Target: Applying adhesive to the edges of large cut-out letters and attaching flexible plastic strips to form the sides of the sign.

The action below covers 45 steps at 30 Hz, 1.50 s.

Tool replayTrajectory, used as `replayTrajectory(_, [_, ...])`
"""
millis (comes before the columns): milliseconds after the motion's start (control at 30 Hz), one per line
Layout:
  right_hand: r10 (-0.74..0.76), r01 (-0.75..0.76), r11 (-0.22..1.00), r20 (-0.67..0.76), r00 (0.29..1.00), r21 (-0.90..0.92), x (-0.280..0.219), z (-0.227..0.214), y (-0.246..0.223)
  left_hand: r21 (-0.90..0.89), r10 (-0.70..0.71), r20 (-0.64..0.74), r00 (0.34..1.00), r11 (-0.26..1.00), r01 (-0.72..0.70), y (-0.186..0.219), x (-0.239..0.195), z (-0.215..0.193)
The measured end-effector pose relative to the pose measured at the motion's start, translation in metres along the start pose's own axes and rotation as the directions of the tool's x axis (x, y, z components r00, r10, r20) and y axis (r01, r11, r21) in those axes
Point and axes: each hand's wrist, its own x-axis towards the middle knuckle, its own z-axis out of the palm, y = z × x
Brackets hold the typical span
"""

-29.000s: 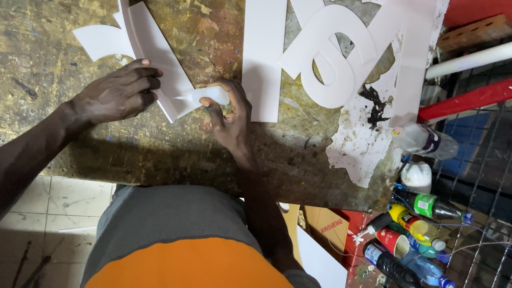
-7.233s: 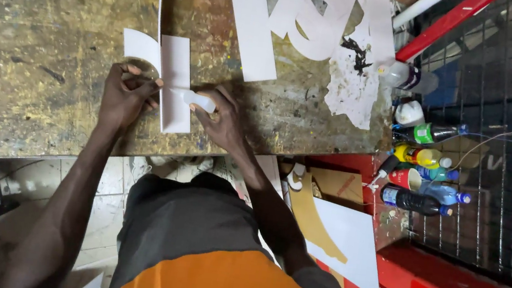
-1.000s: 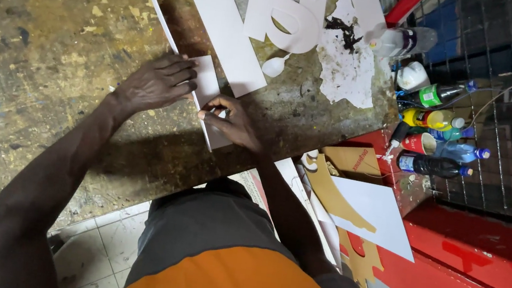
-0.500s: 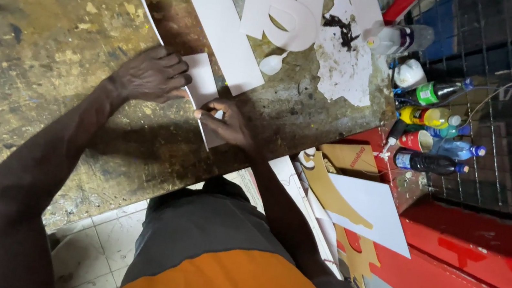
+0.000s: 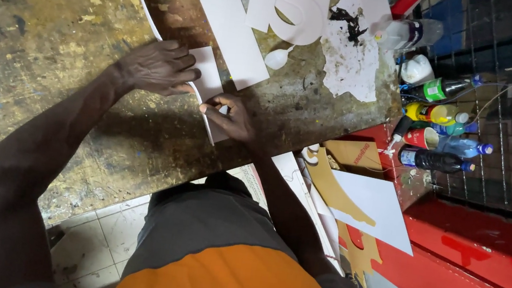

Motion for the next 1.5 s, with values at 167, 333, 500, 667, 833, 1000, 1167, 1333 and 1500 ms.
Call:
replayTrajectory(167, [-0.050,0.051,0.995,-0.006,0.999,0.084,-0.004,0.002,0.003,0.008,-0.007,-0.004,1.000,1.000,0.007,0.004,0.004,-0.007])
replayTrajectory(333, [-0.059,0.062,0.990,-0.026,0.998,0.128,-0.006,0.003,-0.003,0.000,-0.024,-0.021,0.999,1.000,0.024,0.008,0.002,-0.004])
replayTrajectory(500, [-0.089,0.089,0.994,-0.006,0.996,0.068,-0.004,0.001,0.001,0.065,-0.031,0.033,0.999,0.998,0.028,0.009,-0.007,-0.022])
replayTrajectory(667, [-0.072,0.072,0.994,-0.002,0.997,0.079,-0.004,0.001,0.000,0.060,-0.028,0.081,0.996,0.998,0.023,0.009,0.008,-0.041])
replayTrajectory(833, [-0.056,0.057,0.989,-0.013,0.998,0.136,-0.004,0.003,0.000,0.052,-0.017,0.114,0.993,0.999,0.011,0.008,-0.009,-0.010])
replayTrajectory(1000, [0.025,-0.021,0.997,-0.054,0.998,0.080,-0.004,0.007,0.008,0.079,-0.053,0.077,0.996,0.996,0.047,0.014,-0.003,-0.009])
replayTrajectory(1167, [0.018,-0.014,0.997,-0.046,0.999,0.071,-0.005,0.006,0.003,0.061,-0.095,0.057,0.994,0.994,0.091,0.021,0.004,-0.018])
replayTrajectory(1333, [0.003,-0.001,0.995,-0.028,1.000,0.100,-0.005,0.003,-0.002,0.048,-0.093,0.046,0.995,0.995,0.091,0.022,0.005,-0.023])
replayTrajectory(1500, [-0.027,0.030,0.995,-0.029,0.999,0.099,-0.005,0.006,0.026,0.018,-0.116,0.033,0.993,0.993,0.115,0.029,0.006,-0.034])
